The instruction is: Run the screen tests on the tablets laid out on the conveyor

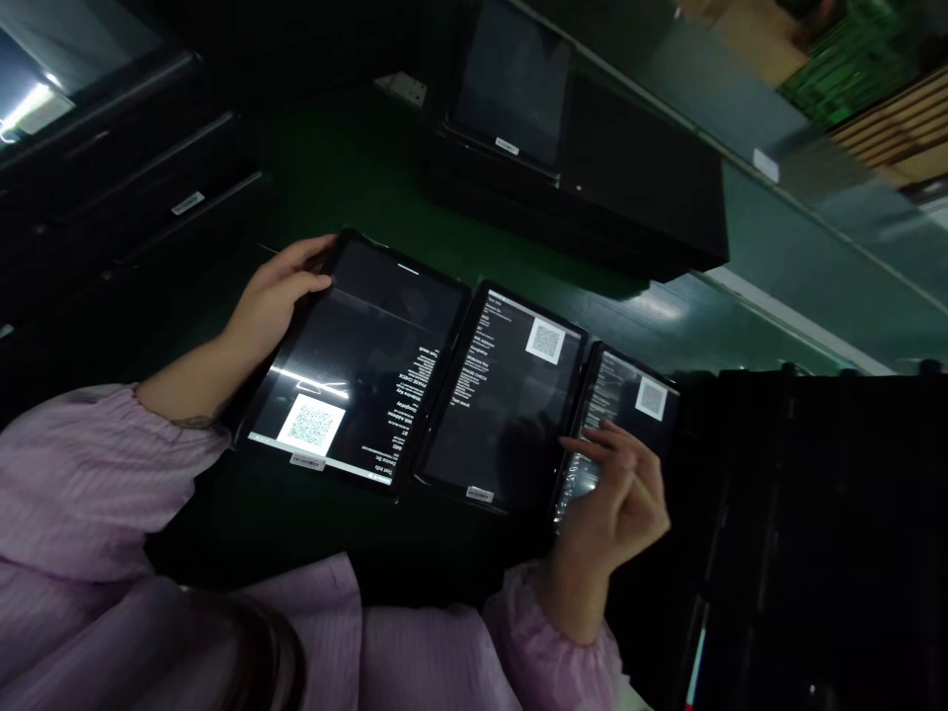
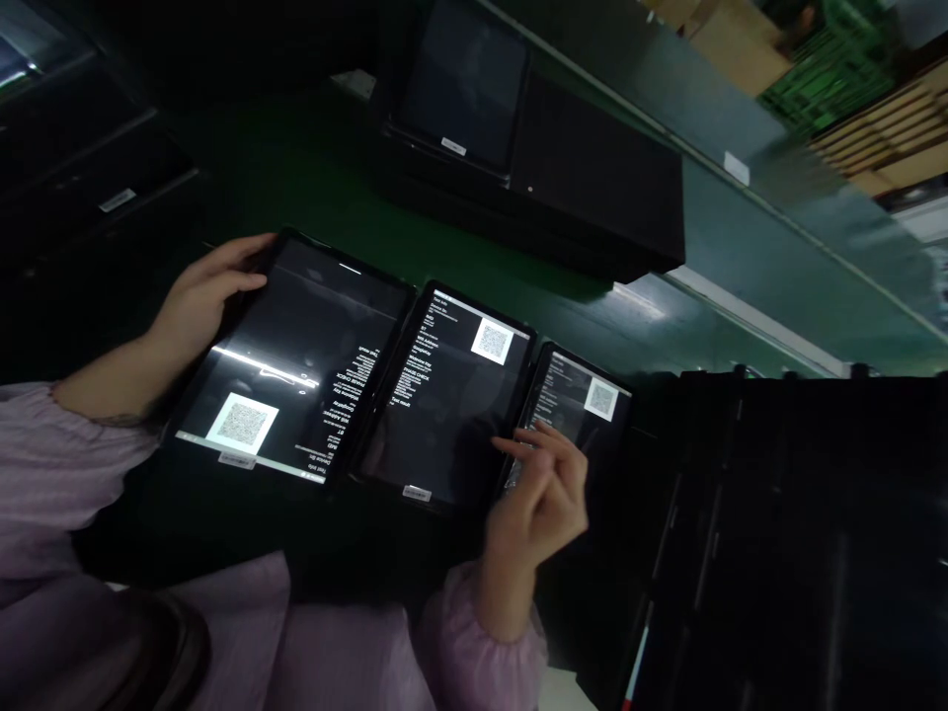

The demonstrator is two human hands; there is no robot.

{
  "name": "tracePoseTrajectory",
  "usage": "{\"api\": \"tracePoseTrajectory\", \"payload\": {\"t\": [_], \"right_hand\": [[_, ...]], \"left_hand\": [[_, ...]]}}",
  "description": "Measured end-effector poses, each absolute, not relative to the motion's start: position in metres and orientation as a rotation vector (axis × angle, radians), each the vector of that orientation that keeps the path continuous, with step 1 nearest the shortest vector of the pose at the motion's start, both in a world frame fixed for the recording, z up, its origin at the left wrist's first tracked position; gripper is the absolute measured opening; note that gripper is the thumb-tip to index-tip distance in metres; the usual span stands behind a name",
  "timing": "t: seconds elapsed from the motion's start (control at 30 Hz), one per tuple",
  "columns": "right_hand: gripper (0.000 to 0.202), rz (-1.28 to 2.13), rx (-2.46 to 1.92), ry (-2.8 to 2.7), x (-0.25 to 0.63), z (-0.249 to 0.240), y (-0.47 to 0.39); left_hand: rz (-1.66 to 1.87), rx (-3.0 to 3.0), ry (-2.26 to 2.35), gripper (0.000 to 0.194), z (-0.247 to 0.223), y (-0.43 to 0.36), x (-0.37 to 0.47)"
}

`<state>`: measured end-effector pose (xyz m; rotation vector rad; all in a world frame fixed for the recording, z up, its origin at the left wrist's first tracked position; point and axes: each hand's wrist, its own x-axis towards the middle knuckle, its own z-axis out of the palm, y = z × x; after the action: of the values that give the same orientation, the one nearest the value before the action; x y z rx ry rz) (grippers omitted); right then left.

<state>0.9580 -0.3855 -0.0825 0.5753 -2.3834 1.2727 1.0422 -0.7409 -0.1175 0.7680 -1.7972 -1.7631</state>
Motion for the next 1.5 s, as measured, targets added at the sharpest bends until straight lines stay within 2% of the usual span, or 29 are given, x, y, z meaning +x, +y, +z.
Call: {"api": "tracePoseTrajectory", "payload": {"t": [0.13, 0.2, 0.73, 1.03, 1.3, 1.5], "right_hand": [[0.028, 1.149, 1.160, -2.444, 1.006, -0.070, -0.423], [0.027, 1.105, 1.261, -2.486, 1.024, -0.068, -0.438], [0.028, 1.006, 1.160, -2.619, 1.028, -0.085, -0.445], [0.038, 0.852, 1.428, -2.653, 1.036, -0.076, -0.455], [0.026, 0.989, 1.160, -2.554, 1.021, -0.081, -0.445], [0.027, 0.966, 1.210, -2.572, 1.023, -0.086, -0.446]], "left_hand": [[-1.684, 0.795, -1.803, 0.054, -0.118, -0.739, 1.042], [-1.668, 0.830, -1.801, 0.054, -0.118, -0.739, 1.042], [-1.769, 0.789, -1.757, 0.050, -0.118, -0.739, 1.043], [-1.680, 0.815, -1.786, 0.052, -0.118, -0.737, 1.043], [-1.774, 0.770, -1.782, 0.052, -0.118, -0.740, 1.044], [-1.759, 0.816, -1.768, 0.053, -0.113, -0.737, 1.044]]}}
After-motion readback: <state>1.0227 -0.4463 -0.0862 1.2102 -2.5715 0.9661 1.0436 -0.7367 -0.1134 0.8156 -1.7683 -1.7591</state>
